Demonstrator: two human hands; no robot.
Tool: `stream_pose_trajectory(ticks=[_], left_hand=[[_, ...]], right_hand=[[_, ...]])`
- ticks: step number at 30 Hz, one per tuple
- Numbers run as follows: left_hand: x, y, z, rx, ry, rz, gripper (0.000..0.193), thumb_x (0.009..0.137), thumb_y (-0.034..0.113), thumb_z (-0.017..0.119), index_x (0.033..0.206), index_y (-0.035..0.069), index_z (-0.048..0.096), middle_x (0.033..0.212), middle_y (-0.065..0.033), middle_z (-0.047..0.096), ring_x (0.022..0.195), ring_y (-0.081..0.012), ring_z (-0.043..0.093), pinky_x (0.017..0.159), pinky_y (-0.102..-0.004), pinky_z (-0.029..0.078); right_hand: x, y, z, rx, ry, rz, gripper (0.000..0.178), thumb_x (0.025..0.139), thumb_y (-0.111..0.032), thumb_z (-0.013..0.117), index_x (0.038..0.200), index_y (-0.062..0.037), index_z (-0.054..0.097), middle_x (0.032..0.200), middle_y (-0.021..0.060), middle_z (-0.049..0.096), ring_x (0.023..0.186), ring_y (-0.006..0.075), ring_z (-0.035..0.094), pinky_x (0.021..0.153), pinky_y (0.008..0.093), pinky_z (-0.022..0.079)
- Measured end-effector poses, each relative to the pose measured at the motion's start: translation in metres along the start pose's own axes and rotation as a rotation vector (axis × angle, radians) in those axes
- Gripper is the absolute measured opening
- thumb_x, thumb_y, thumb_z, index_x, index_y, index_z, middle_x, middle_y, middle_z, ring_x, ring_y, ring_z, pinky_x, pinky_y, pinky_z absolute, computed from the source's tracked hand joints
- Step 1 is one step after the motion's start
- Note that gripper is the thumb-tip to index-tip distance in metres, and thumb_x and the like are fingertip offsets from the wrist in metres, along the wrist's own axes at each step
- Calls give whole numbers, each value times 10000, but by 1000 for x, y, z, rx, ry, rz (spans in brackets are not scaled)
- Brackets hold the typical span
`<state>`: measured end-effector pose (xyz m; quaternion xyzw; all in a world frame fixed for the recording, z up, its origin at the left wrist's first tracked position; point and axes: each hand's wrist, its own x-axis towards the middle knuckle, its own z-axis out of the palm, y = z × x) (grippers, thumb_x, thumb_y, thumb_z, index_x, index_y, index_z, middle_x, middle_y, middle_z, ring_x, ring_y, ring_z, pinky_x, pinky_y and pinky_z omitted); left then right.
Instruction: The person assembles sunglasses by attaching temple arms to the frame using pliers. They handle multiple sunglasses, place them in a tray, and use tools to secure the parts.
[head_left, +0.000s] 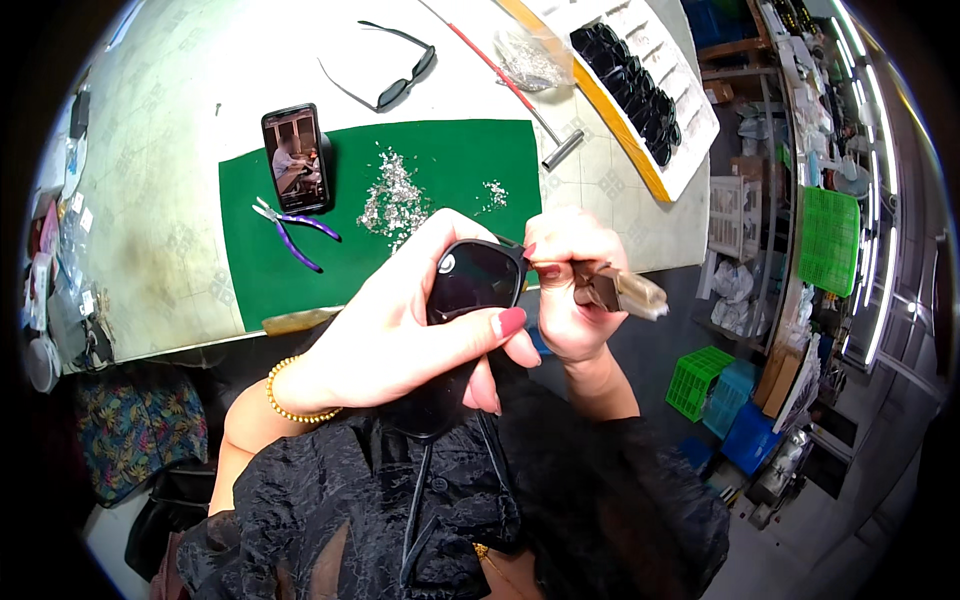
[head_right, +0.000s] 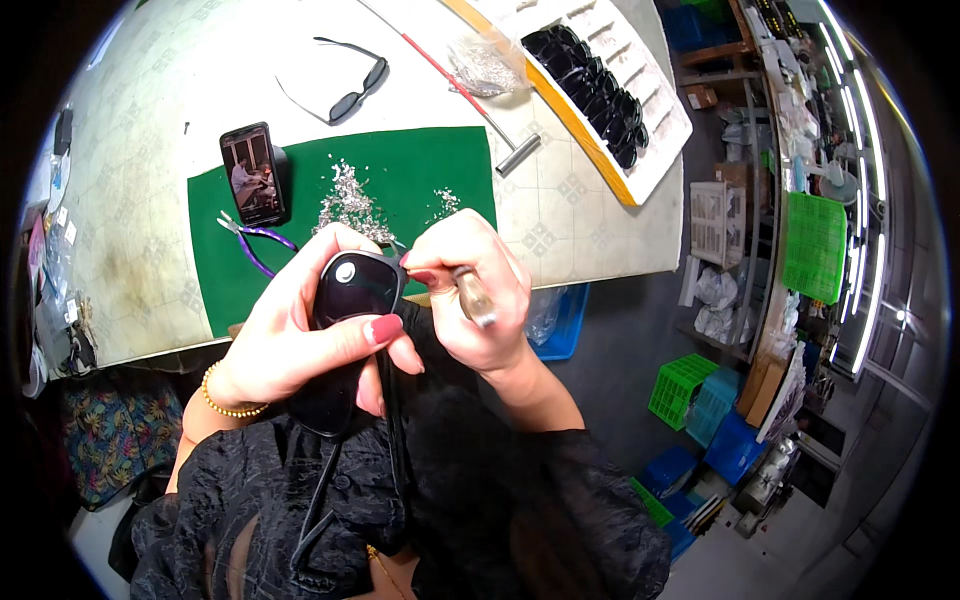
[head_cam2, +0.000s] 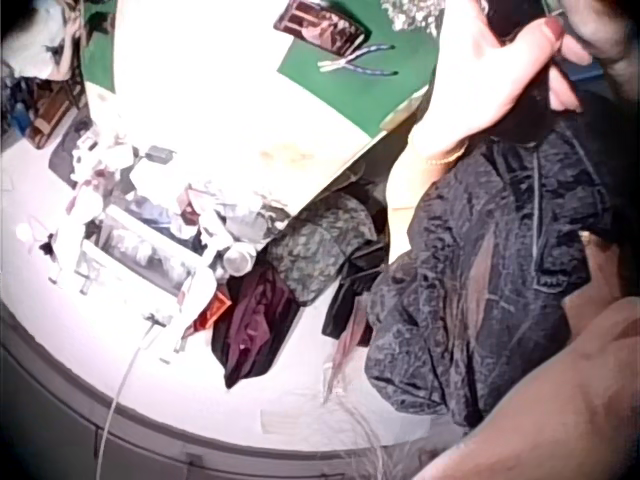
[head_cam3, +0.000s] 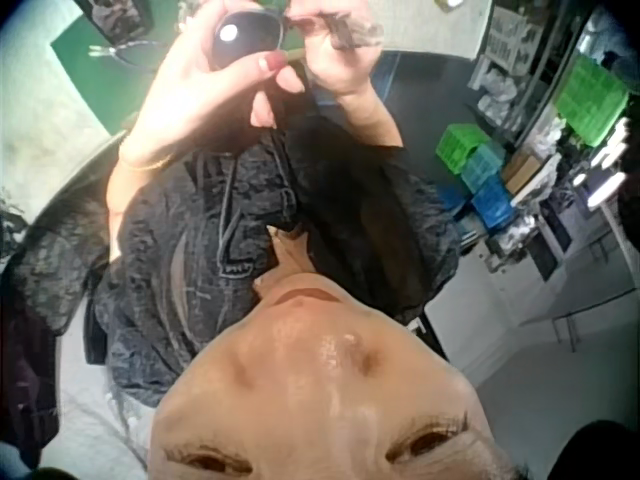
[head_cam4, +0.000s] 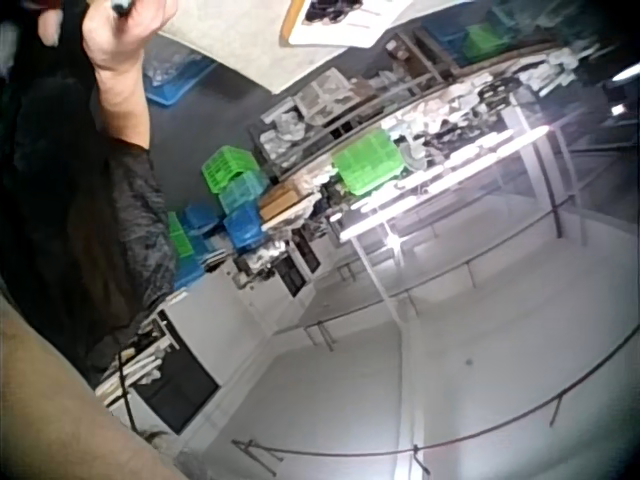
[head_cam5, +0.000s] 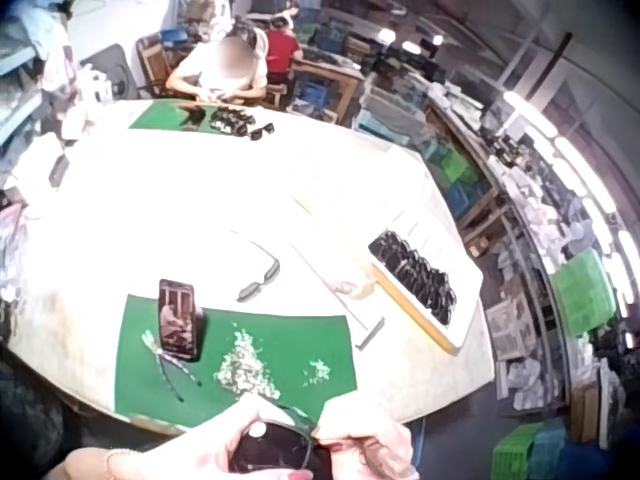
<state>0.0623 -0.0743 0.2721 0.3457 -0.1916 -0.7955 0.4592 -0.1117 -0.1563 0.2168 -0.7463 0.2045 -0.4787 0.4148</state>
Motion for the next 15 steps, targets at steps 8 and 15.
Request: stream_pose_trajectory(ticks=[8, 15], left_hand=[[-4, -3, 2, 96, 2, 94, 304, 920, 9, 598, 1107, 28, 360, 805, -144, 669, 560, -155, 639, 508, -235, 507], [-3, -1, 5, 140, 7, 81, 306, 932, 34, 594, 1108, 26, 344, 815, -142, 666, 568, -149, 638, 511, -227, 509]], right_hand=[[-1, -4, 5, 176, 19, 78, 167, 804, 83, 679, 925, -2, 602, 853, 120, 632, 758, 204, 605, 675, 286, 495], [-2, -11, 4, 352, 37, 235, 145, 871, 8, 669, 986, 5, 580, 913, 107, 626, 834, 171, 595, 739, 259, 481]])
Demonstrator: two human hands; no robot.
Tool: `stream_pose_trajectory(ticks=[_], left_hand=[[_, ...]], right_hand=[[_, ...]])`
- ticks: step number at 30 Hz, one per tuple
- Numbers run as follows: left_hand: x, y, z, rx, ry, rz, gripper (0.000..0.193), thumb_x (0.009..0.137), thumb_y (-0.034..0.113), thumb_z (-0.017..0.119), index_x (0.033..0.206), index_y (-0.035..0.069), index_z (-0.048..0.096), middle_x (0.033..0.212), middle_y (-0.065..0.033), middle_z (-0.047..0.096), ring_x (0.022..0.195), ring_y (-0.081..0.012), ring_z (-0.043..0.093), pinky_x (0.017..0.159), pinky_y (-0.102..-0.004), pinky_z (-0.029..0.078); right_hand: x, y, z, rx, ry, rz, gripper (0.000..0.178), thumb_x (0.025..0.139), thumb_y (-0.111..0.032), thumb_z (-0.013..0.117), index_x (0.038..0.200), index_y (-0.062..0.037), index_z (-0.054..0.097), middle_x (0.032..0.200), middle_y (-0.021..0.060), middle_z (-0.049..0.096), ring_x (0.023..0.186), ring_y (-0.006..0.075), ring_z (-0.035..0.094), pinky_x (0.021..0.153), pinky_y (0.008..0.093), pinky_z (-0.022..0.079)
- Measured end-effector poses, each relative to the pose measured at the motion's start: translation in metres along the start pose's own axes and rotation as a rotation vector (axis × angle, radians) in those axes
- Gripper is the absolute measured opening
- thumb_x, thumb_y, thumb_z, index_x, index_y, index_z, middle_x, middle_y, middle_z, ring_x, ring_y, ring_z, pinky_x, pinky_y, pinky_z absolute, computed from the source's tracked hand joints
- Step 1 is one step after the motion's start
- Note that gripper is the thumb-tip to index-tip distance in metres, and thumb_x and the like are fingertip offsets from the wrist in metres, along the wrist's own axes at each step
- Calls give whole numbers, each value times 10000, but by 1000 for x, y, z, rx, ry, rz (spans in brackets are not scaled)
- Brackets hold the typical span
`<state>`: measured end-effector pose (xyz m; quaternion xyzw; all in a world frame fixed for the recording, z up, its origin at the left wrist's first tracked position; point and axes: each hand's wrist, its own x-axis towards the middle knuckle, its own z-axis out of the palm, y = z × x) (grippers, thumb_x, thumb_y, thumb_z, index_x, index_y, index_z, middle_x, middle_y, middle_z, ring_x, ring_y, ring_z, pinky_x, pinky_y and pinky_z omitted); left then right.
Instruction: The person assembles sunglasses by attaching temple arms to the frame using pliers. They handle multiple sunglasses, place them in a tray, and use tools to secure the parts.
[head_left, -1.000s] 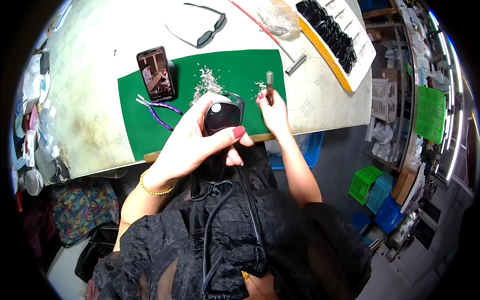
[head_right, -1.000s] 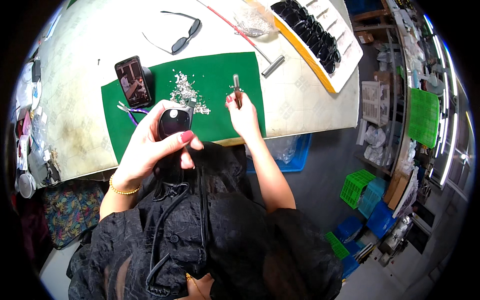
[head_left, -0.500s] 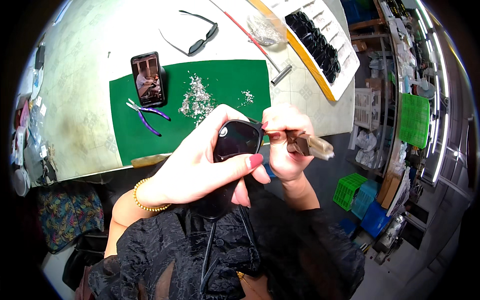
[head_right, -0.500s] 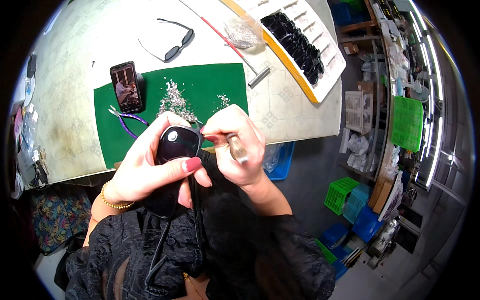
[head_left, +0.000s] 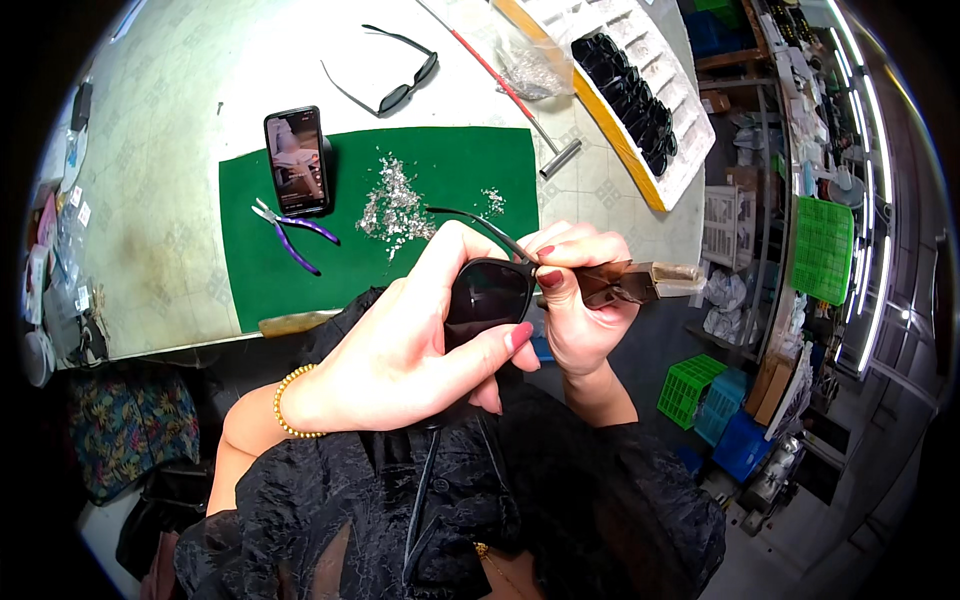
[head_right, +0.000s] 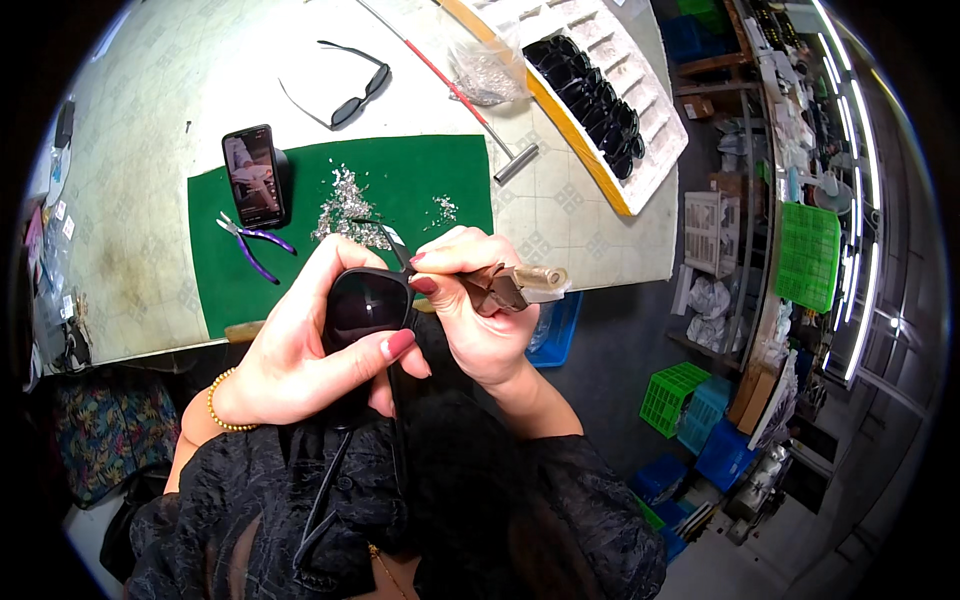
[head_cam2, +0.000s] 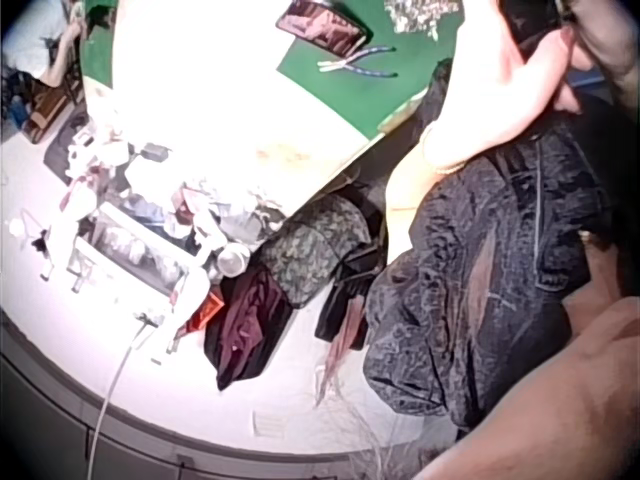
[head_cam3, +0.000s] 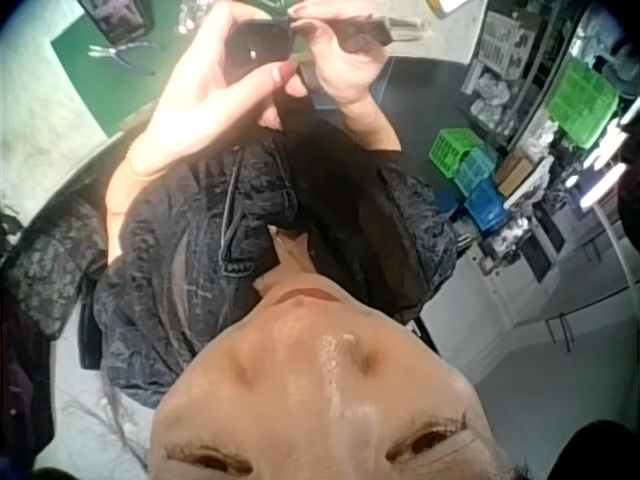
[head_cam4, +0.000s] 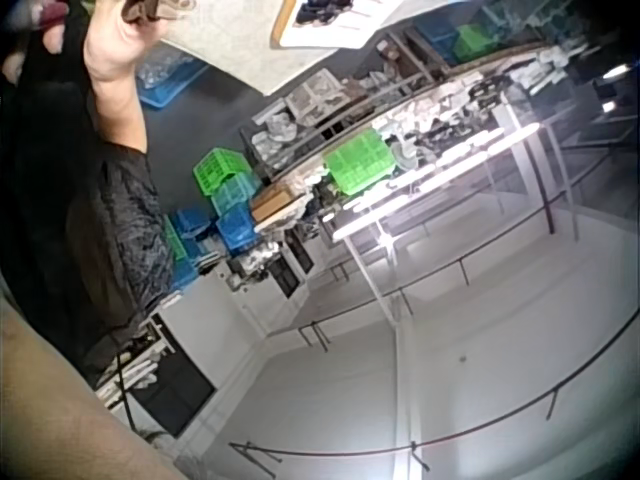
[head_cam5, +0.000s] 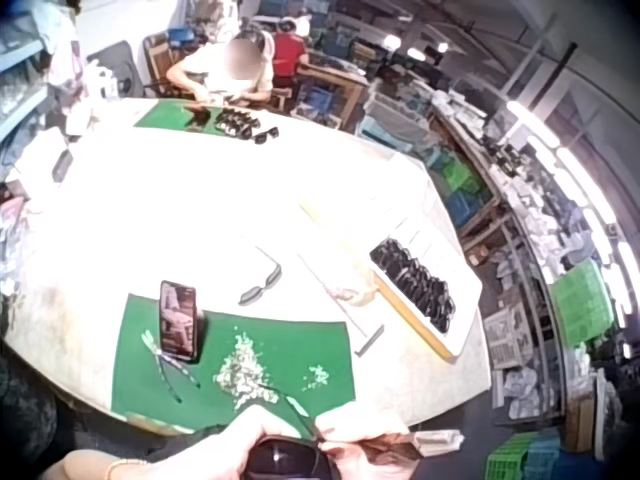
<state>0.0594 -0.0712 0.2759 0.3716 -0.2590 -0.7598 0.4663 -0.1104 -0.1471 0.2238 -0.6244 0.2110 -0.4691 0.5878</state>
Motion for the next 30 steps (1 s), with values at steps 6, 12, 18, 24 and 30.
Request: stream_pose_trajectory(ticks=[6, 12, 18, 24, 30], left_hand=[[0, -5, -1, -31, 10, 17, 303, 930, 25, 591, 1108, 30, 346, 816, -152, 667, 567, -162, 639, 510, -236, 512], [-3, -6, -7, -113, -7, 14, 316, 935, 38, 579, 1148, 35, 345, 876, -141, 654, 618, -128, 636, 538, -230, 533], [-8, -1, -10, -85, 41, 0, 313, 915, -27, 561, 1111, 31, 323, 802, -195, 663, 572, -197, 649, 500, -264, 535], [-9, -4, -9, -31, 32, 12, 314, 919, -26, 558, 1112, 19, 314, 826, -195, 658, 616, -192, 657, 511, -264, 545], [-12, -11, -11, 9, 16, 35, 310, 938, 10, 566, 1164, 10, 353, 901, -121, 662, 691, -112, 637, 547, -214, 523]], right_hand=[[-2, -22, 10, 56, 120, 273, 136, 901, -11, 643, 1012, 9, 567, 917, 88, 627, 781, 128, 595, 710, 257, 496], [0, -37, -2, 195, 17, 608, 214, 1001, -202, 520, 1091, -9, 540, 916, 65, 604, 753, 104, 592, 665, 239, 465], [11, -70, -34, -394, -667, 941, 213, 988, -206, 523, 1053, -5, 548, 948, 88, 586, 904, 191, 585, 826, 313, 463], [36, -85, -25, -467, -842, 978, 322, 991, -264, 503, 1119, 28, 554, 1049, 216, 638, 989, 339, 612, 856, 396, 473], [44, -88, -22, -458, -842, 1057, 350, 987, -275, 516, 1134, 39, 562, 1009, 217, 655, 935, 325, 638, 814, 383, 487]])
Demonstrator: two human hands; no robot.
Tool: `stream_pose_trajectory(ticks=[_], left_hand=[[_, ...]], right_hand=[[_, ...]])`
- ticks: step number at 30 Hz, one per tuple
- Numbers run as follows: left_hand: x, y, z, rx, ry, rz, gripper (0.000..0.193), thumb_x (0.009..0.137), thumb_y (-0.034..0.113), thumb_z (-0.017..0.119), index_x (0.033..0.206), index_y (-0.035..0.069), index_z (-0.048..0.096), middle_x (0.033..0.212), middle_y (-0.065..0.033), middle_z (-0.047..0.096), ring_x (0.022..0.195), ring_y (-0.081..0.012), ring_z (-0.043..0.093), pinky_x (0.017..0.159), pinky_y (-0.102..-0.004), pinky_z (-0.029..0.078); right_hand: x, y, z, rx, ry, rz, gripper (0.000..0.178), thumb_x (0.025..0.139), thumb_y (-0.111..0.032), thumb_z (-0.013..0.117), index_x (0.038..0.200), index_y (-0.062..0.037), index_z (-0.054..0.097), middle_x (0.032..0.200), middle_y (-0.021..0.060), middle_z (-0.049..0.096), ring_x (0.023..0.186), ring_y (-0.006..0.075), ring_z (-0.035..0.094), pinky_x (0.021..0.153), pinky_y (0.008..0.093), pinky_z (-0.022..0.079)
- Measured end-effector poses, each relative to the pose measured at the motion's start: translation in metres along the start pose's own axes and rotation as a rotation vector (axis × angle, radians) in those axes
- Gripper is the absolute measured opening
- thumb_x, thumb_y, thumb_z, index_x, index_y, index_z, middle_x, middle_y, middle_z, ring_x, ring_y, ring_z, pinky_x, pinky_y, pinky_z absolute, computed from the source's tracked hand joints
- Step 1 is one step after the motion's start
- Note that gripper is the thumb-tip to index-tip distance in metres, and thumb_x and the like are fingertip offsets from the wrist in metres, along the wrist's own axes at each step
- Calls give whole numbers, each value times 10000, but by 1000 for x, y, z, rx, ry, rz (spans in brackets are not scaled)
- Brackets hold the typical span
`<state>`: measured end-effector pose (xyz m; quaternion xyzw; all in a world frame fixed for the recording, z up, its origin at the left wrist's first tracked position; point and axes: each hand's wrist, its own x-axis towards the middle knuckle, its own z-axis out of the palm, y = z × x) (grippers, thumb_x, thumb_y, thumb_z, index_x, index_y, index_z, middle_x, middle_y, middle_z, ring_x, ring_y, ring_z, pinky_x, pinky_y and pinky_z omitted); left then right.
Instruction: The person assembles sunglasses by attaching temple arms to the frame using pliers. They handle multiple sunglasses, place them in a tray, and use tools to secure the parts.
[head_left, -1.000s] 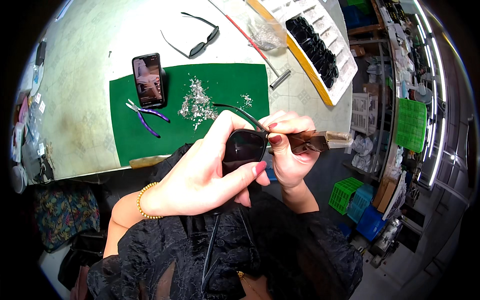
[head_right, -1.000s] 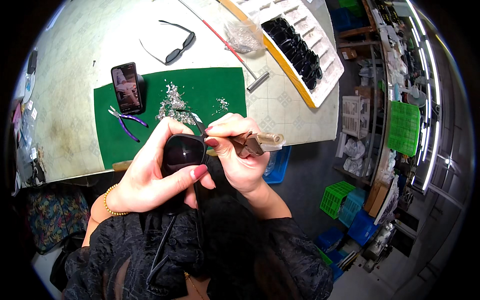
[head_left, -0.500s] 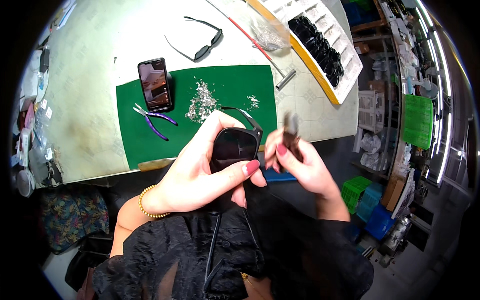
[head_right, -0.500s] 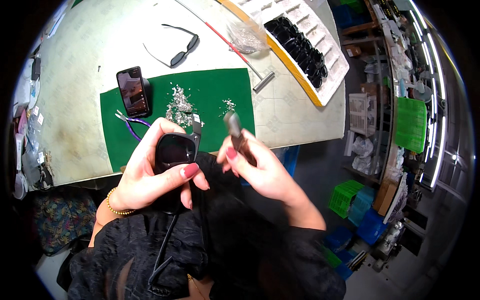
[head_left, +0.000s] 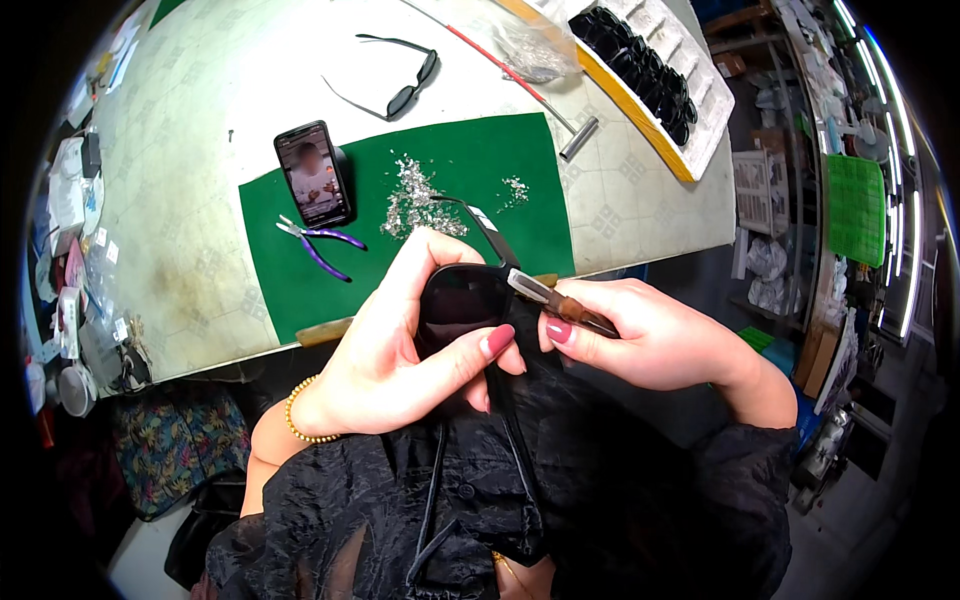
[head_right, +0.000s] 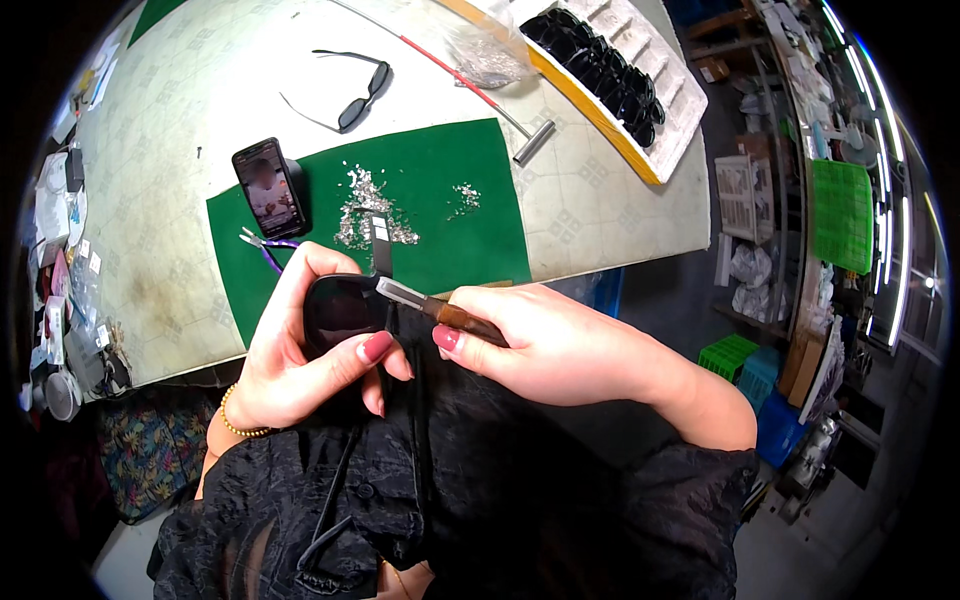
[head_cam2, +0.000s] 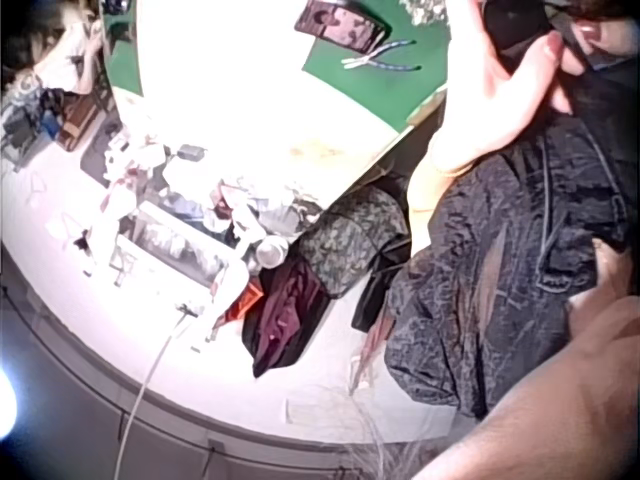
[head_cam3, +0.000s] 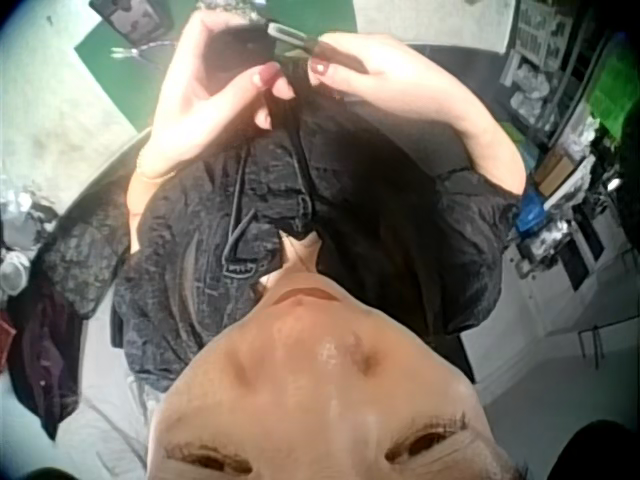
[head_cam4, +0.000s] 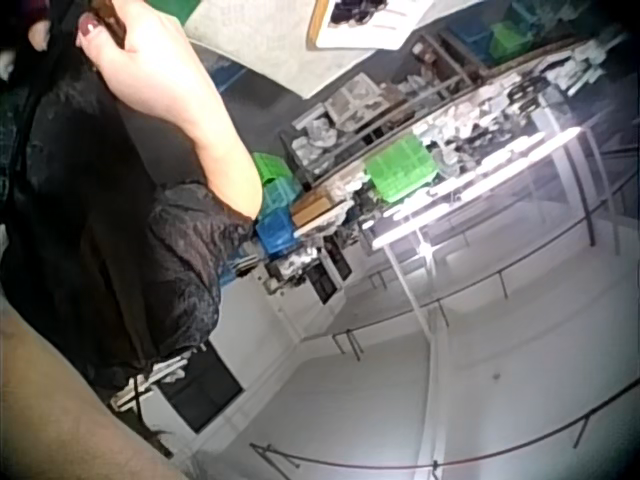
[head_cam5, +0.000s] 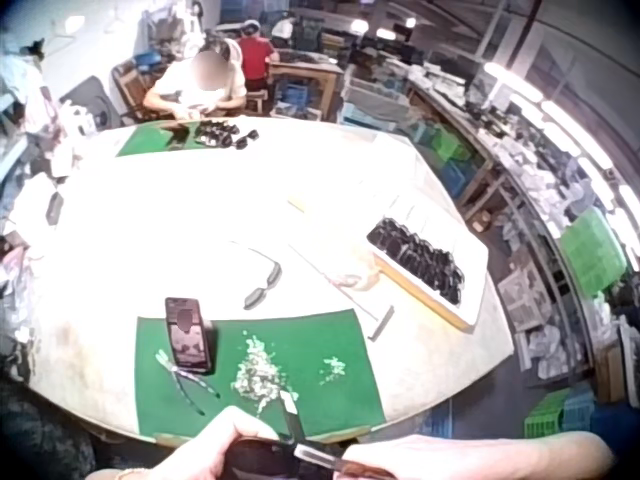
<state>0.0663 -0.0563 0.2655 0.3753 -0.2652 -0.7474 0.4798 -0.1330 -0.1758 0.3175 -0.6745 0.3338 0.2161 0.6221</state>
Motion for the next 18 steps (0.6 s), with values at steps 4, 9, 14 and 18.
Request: stream_pose_trajectory(ticks=[4, 9, 14, 18], left_hand=[[-2, 3, 0, 272, 4, 65, 311, 917, 0, 587, 1157, -7, 389, 872, -117, 667, 711, -122, 659, 594, -235, 532], [1, -11, -6, 538, -6, 247, 280, 927, -10, 564, 1119, 15, 361, 830, -99, 662, 610, -89, 594, 552, -215, 464], [2, -16, -7, 258, 20, 79, 281, 924, 15, 590, 1139, -7, 410, 876, -103, 687, 679, -109, 648, 592, -231, 522], [5, -18, -8, 274, 18, 111, 263, 928, 24, 593, 1114, 0, 408, 882, -97, 687, 676, -104, 643, 599, -228, 521]], right_hand=[[4, -6, -1, -41, -47, 90, 334, 979, -268, 532, 1097, 42, 572, 961, 200, 662, 887, 324, 641, 773, 381, 489], [4, 6, 10, -289, 212, -67, 224, 894, -172, 630, 1010, 12, 575, 867, 144, 620, 806, 331, 592, 721, 386, 476], [2, 20, 19, -603, 472, -313, 227, 806, -106, 687, 973, -24, 557, 856, 136, 559, 825, 322, 556, 765, 393, 462], [2, 24, 16, -477, 411, -302, 226, 815, -85, 672, 984, -18, 537, 883, 141, 540, 838, 332, 547, 741, 397, 451]])
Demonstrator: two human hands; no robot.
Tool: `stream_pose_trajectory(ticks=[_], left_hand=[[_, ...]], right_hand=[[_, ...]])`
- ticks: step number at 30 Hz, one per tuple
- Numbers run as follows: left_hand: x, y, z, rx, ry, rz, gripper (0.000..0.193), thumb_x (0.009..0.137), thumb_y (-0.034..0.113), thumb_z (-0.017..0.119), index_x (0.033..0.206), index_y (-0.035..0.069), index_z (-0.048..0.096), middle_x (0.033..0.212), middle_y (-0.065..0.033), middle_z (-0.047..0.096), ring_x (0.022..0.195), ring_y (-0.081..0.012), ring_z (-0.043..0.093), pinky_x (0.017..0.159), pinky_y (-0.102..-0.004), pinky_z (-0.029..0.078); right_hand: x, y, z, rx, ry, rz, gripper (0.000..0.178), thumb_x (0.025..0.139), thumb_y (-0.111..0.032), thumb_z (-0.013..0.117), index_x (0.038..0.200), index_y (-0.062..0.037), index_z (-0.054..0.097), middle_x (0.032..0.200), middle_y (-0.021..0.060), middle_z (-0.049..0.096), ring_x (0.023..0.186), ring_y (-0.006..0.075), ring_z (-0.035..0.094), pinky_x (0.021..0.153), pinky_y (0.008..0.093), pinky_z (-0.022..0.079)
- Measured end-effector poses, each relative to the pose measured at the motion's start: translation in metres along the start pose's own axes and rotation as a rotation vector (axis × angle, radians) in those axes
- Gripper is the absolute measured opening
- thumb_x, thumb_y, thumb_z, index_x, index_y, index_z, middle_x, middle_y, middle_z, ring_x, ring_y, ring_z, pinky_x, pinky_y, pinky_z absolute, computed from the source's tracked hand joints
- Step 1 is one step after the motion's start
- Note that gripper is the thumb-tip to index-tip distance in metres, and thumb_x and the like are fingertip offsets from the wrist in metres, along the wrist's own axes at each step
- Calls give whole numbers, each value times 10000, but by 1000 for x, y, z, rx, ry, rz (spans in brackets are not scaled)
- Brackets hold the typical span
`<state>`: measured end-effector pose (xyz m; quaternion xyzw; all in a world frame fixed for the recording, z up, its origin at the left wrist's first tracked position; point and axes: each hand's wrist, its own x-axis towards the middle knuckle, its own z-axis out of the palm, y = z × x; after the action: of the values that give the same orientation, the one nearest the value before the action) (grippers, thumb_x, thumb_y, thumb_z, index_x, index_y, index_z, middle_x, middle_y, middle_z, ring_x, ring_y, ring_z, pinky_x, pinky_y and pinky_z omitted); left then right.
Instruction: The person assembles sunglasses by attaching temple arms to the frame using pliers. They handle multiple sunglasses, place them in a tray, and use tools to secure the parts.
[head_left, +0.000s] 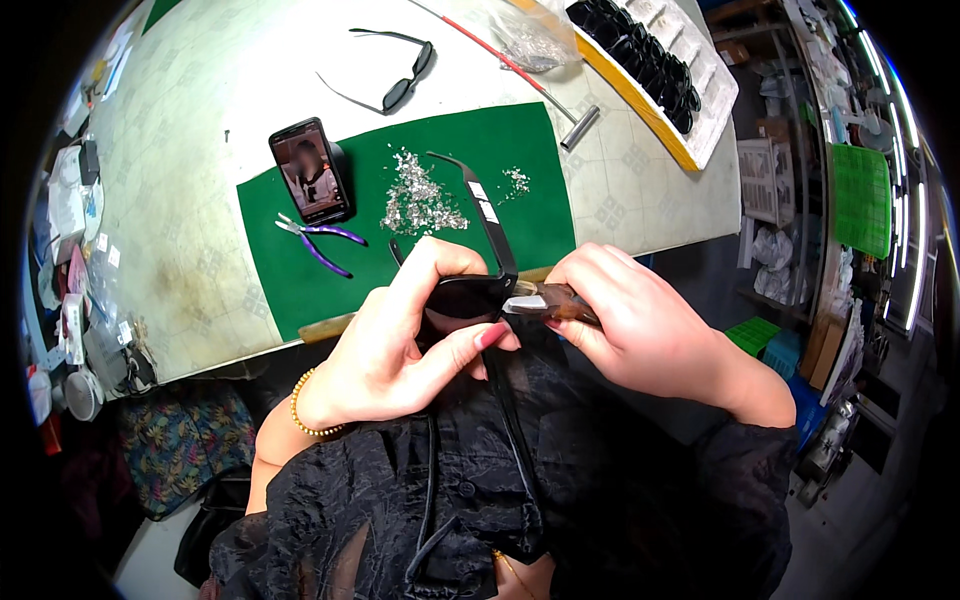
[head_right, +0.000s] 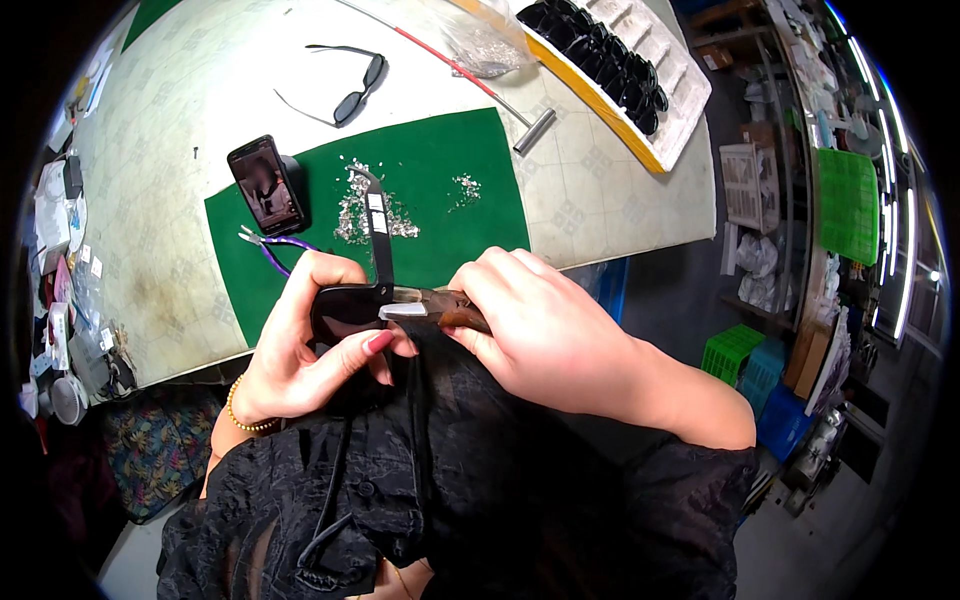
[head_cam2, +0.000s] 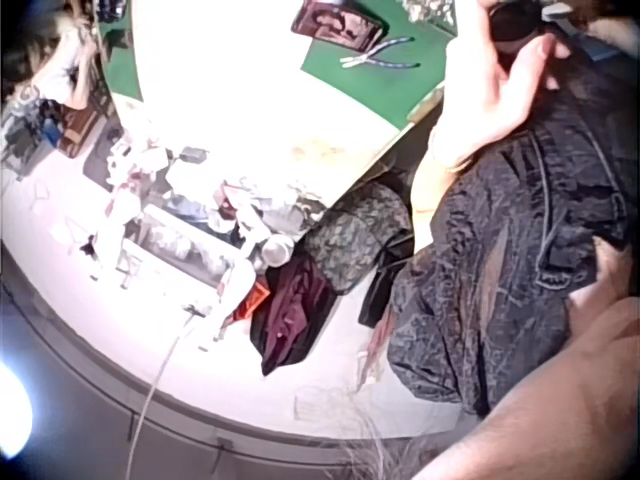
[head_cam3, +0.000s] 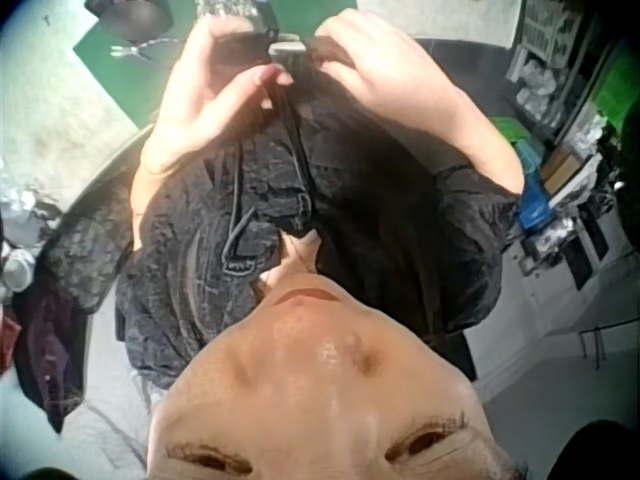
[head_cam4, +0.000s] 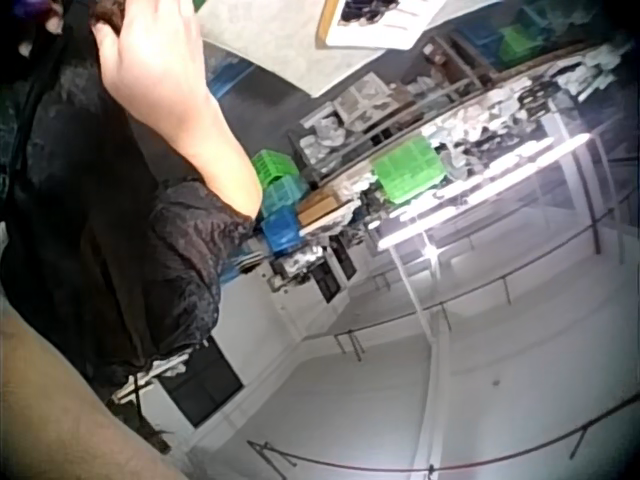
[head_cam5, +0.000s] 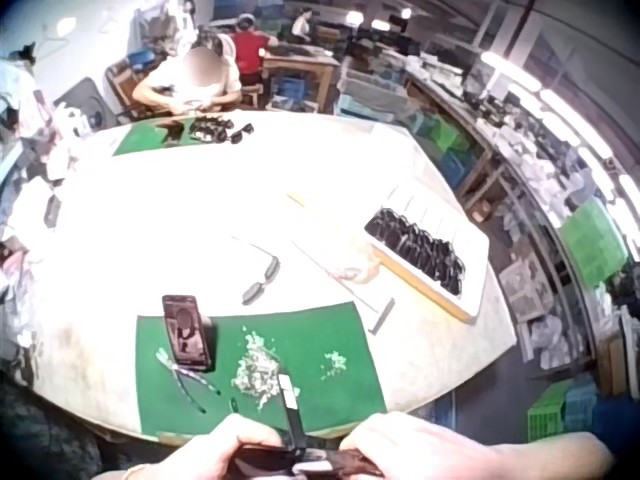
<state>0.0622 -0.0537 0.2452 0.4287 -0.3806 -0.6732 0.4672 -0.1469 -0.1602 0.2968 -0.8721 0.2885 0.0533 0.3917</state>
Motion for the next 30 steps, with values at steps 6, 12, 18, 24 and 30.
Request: stream_pose_trajectory(ticks=[6, 12, 18, 24, 30], left_hand=[[7, -10, 0, 207, 75, 170, 229, 895, 21, 641, 1062, -3, 486, 846, -89, 675, 681, -107, 642, 619, -228, 511], [10, -8, -8, 319, 357, 151, 163, 796, 43, 771, 818, 17, 611, 672, -22, 588, 583, -48, 529, 527, -207, 412], [27, -20, -20, 753, 361, 441, 216, 740, 93, 816, 839, 36, 634, 681, -40, 616, 550, -116, 574, 511, -240, 448], [36, -21, -23, 757, 193, 413, 353, 682, 43, 843, 905, 6, 572, 770, -95, 647, 621, -177, 615, 555, -259, 484], [40, -26, -18, 742, 257, 411, 269, 698, 94, 817, 863, 54, 610, 712, -71, 611, 560, -203, 602, 495, -284, 456]], right_hand=[[6, 5, -9, 36, -161, 135, 216, 899, -213, 625, 989, -27, 561, 914, 156, 588, 896, 340, 578, 806, 423, 462], [18, 97, 30, 406, 1, 448, 307, 970, -286, 530, 1031, 9, 593, 824, 137, 644, 766, 212, 623, 732, 337, 480], [41, 131, 102, 650, 148, 354, 110, 986, -128, 498, 1001, -31, 548, 881, 47, 568, 813, 115, 543, 747, 276, 457], [36, 67, 47, 33, 163, -92, 317, 765, -41, 668, 1054, -36, 541, 1068, 111, 571, 1076, 323, 549, 945, 442, 425], [37, 51, 25, -174, 207, -144, 357, 721, -48, 689, 1053, -32, 558, 1013, 122, 568, 1099, 331, 562, 1035, 487, 394]])
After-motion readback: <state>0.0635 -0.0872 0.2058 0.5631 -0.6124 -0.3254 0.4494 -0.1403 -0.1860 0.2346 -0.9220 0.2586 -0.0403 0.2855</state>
